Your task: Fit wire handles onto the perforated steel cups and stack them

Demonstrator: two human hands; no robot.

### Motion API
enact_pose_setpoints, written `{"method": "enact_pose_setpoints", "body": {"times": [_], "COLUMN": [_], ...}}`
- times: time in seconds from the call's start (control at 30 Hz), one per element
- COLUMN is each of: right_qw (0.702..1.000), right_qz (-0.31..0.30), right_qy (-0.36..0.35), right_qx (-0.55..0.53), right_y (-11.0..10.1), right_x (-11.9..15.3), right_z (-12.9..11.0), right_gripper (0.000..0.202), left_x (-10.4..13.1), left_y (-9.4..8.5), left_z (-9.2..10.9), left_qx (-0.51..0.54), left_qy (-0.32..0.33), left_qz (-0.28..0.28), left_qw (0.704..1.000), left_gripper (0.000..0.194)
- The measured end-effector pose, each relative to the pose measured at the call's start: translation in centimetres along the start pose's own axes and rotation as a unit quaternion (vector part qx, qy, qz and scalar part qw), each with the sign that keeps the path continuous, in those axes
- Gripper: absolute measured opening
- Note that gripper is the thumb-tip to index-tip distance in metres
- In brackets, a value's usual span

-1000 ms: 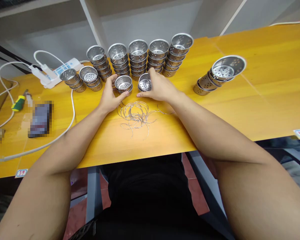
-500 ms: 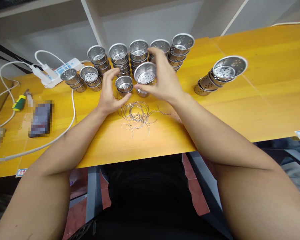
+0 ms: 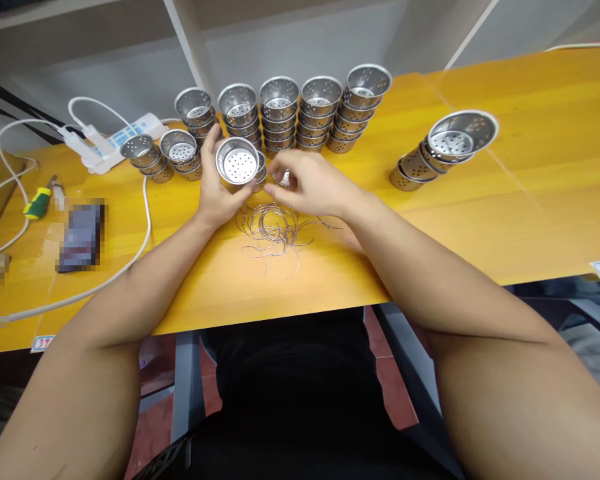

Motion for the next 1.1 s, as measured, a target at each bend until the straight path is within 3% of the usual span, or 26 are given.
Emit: {"method": "enact_pose_setpoints", "body": {"times": [0.1, 0.17, 0.27, 0.43, 0.63, 0.87, 1.0, 1.1], "right_qw": [0.991, 0.987, 0.988, 0.989, 0.987, 0.976, 0.974, 0.97], "right_qz": [-0.118, -0.139, -0.135, -0.112, -0.096, -0.047, -0.028, -0.019], "right_qy": [-0.058, -0.067, -0.068, -0.089, -0.107, -0.214, -0.215, -0.215], "right_qx": [0.02, 0.037, 0.037, 0.045, 0.068, -0.004, -0.071, -0.109], "right_y": [2.7, 4.3, 5.6, 6.0, 6.6, 4.7, 2.8, 1.9], "right_x": [0.2, 0.2, 0.1, 0.0, -0.5, -0.1, 0.1, 0.0], "right_z": [0.5, 0.9, 1.0, 0.7, 0.7, -0.9, -0.9, -0.6], "right_gripper": [0.06, 0.061, 0.054, 0.031, 0.02, 0.015, 0.012, 0.011], "left_x": [-0.4, -0.5, -0.5, -0.2, -0.5, -0.7, -0.8, -0.8], "left_y": [-1.1, -1.8, -2.0, -1.9, -1.4, -0.9, -0.9, -1.1], "left_z": [-1.9, -2.7, -2.9, -2.7, -5.3, -5.5, -4.8, -4.2], "left_qx": [-0.003, 0.017, 0.015, -0.017, 0.088, 0.1, 0.103, 0.1], "left_qy": [-0.027, -0.05, -0.061, -0.037, -0.065, -0.019, -0.015, 0.0], "left_qz": [0.04, 0.061, 0.069, 0.085, 0.1, 0.129, 0.108, 0.102], "left_qw": [0.999, 0.997, 0.996, 0.996, 0.989, 0.986, 0.989, 0.99], "left_gripper": [0.14, 0.139, 0.133, 0.127, 0.138, 0.141, 0.146, 0.137]}}
Point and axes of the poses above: each hand's wrist, its own x-axis away from the middle knuckle, its own y-axis out of the palm, z = x × y, the point moved 7 cm from there along -x, towards the middle knuckle, and after that the axes turned 1 degree about -y, right-handed, at the moved point
